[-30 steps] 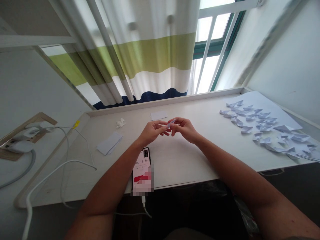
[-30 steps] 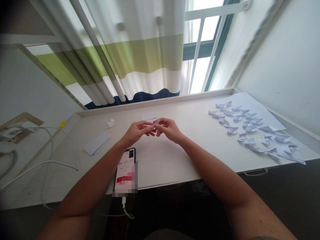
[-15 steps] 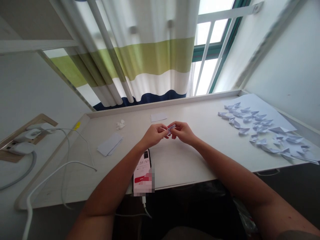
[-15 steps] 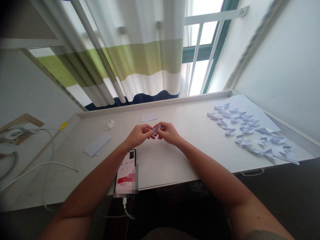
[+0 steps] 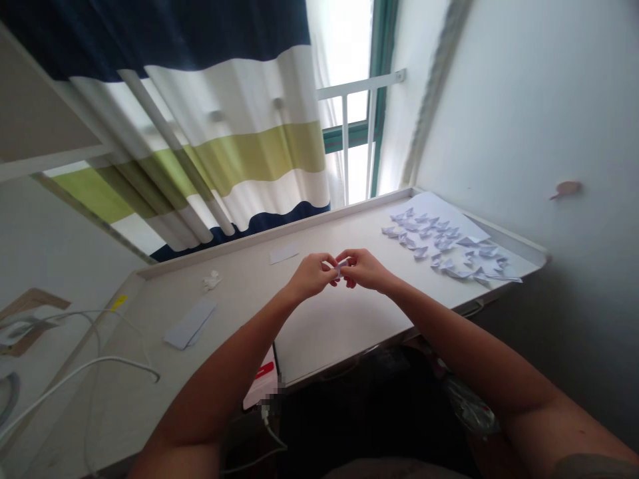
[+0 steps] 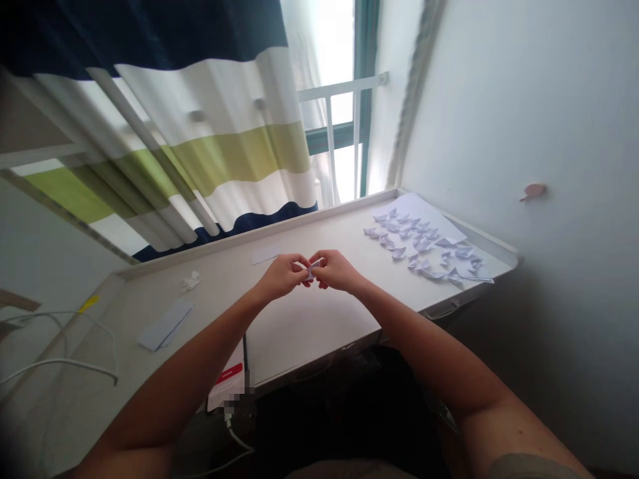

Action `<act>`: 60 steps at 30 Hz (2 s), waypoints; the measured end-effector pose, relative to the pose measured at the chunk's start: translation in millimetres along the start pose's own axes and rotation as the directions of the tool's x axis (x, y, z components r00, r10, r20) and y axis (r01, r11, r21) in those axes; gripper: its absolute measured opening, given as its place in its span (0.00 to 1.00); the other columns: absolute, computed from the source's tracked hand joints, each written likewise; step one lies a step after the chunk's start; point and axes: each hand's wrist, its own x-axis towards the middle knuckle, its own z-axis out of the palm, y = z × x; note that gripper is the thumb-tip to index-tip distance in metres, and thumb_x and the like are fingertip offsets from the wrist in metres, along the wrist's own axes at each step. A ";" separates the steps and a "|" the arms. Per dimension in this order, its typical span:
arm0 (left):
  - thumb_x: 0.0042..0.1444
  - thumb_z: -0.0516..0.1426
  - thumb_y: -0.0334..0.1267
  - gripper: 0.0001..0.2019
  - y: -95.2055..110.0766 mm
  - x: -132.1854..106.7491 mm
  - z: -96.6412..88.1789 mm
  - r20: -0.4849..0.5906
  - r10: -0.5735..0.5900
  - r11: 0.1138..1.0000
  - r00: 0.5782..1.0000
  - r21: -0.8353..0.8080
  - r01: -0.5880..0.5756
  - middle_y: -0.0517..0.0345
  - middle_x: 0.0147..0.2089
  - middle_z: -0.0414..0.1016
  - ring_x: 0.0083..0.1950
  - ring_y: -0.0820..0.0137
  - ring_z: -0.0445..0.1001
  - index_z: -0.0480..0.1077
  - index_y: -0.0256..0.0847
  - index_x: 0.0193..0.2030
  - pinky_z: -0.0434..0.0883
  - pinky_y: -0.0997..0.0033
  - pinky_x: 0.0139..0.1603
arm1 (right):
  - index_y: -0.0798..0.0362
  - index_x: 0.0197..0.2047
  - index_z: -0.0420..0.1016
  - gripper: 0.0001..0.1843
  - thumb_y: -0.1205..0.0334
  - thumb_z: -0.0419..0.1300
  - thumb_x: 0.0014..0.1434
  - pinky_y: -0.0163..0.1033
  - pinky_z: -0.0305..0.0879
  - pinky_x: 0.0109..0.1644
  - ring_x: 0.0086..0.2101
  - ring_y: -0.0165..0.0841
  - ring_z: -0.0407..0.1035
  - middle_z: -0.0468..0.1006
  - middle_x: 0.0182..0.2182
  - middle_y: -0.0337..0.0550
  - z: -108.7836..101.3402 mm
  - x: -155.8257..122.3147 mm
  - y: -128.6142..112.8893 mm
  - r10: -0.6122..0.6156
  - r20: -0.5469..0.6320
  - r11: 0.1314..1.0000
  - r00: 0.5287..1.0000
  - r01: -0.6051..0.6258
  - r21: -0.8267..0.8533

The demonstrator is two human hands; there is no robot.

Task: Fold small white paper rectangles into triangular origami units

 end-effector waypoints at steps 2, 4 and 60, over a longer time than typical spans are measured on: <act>0.61 0.65 0.30 0.02 11.3 14.8 22.9 0.078 0.006 1.000 0.997 0.030 -0.008 0.53 0.30 0.85 0.32 0.64 0.85 0.77 0.37 0.37 0.76 0.69 0.34 | 0.55 0.35 0.81 0.06 0.72 0.69 0.53 0.33 0.67 0.21 0.19 0.31 0.74 0.81 0.21 0.39 -24.7 -16.9 4.8 0.034 -0.069 0.997 0.997 -0.039 -0.071; 0.63 0.64 0.31 0.01 22.9 31.2 46.7 0.140 0.017 0.998 0.990 0.055 -0.025 0.52 0.30 0.84 0.31 0.65 0.85 0.78 0.37 0.38 0.75 0.70 0.33 | 0.55 0.36 0.82 0.06 0.72 0.69 0.53 0.32 0.67 0.21 0.20 0.31 0.75 0.80 0.21 0.38 -53.2 -36.5 12.0 0.016 -0.149 0.992 0.989 -0.035 -0.123; 0.64 0.59 0.33 0.12 -163.4 -119.2 -140.0 -0.565 -0.125 0.924 0.816 0.234 0.304 0.57 0.35 0.84 0.37 0.66 0.80 0.82 0.40 0.49 0.75 0.68 0.47 | 0.66 0.63 0.77 0.23 0.56 0.58 0.76 0.59 0.66 0.66 0.61 0.58 0.74 0.80 0.59 0.73 197.5 140.9 -15.5 0.031 0.272 0.317 0.962 0.249 -0.915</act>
